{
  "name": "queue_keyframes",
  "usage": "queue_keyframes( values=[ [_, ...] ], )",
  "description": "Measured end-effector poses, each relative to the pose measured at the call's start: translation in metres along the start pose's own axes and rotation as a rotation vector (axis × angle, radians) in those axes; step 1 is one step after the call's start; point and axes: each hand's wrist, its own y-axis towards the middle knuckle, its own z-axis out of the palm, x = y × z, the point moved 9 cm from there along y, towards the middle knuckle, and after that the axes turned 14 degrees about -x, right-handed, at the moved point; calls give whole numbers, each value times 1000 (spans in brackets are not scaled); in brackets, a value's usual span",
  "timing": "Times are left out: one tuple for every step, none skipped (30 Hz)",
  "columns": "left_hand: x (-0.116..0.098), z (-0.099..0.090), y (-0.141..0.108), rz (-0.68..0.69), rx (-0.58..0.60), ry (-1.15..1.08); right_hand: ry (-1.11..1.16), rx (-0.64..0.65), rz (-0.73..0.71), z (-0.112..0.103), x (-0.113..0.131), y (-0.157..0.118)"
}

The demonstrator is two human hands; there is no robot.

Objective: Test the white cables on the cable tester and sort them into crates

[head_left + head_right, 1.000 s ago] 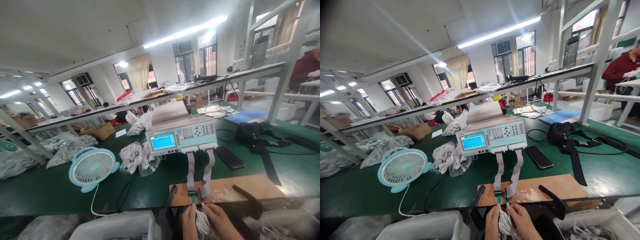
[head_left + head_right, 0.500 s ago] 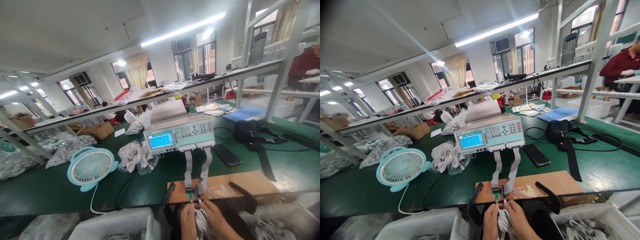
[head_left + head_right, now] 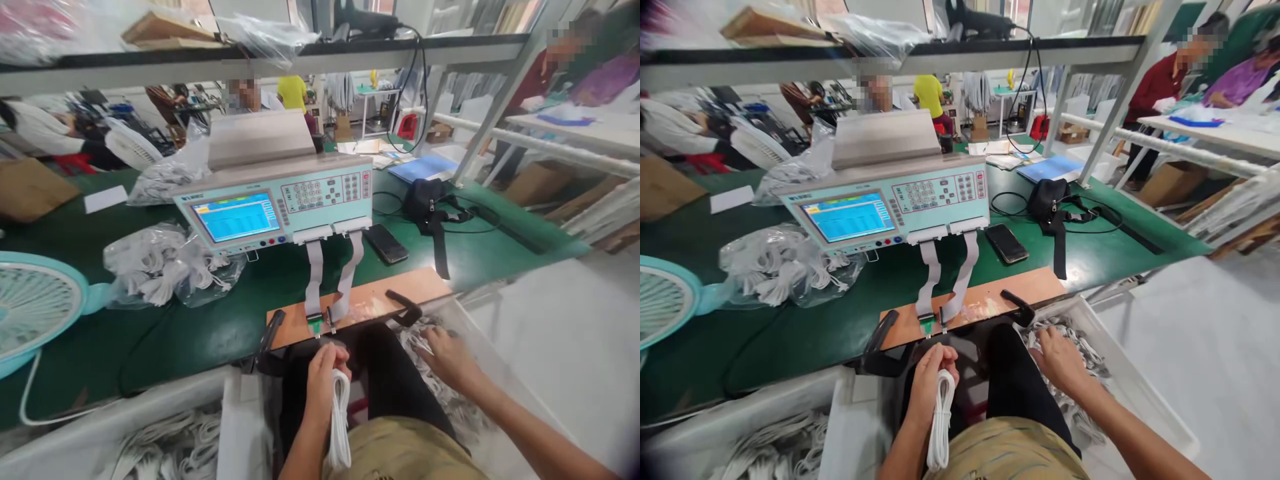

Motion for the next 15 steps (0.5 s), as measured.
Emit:
queue_keyframes(
  values=[
    [-3, 3, -3, 21, -9, -1, 78, 67, 10, 3, 11, -5],
    [-8, 6, -7, 61, -19, 26, 251, 199, 48, 14, 28, -14],
    [-14, 9, -12, 125, -29, 76, 471, 377, 97, 30, 52, -27],
    [-22, 12, -17, 213, -32, 141, 676, 539, 127, 45, 80, -41],
    [-31, 16, -24, 319, -20, 210, 848, 650, 147, 56, 106, -52],
    [-41, 20, -32, 433, 4, 263, 981, 701, 171, 63, 126, -58],
    [-51, 22, -39, 544, 29, 287, 1083, 734, 195, 70, 140, -62],
    [-59, 21, -46, 636, 47, 287, 1151, 744, 218, 76, 147, -63],
    [-65, 17, -49, 694, 48, 274, 1191, 737, 240, 80, 149, -62],
    [-68, 10, -49, 712, 29, 260, 1203, 722, 246, 83, 148, -60],
    [-68, 1, -46, 689, -7, 253, 1190, 697, 229, 83, 144, -58],
    [-64, -7, -41, 622, -36, 263, 1154, 665, 187, 81, 141, -54],
    [-56, -13, -35, 525, -42, 289, 1102, 628, 129, 77, 137, -50],
    [-46, -16, -30, 418, -23, 318, 1035, 596, 57, 72, 136, -47],
    [-35, -16, -27, 314, 20, 340, 959, 567, -24, 67, 135, -45]
  ],
)
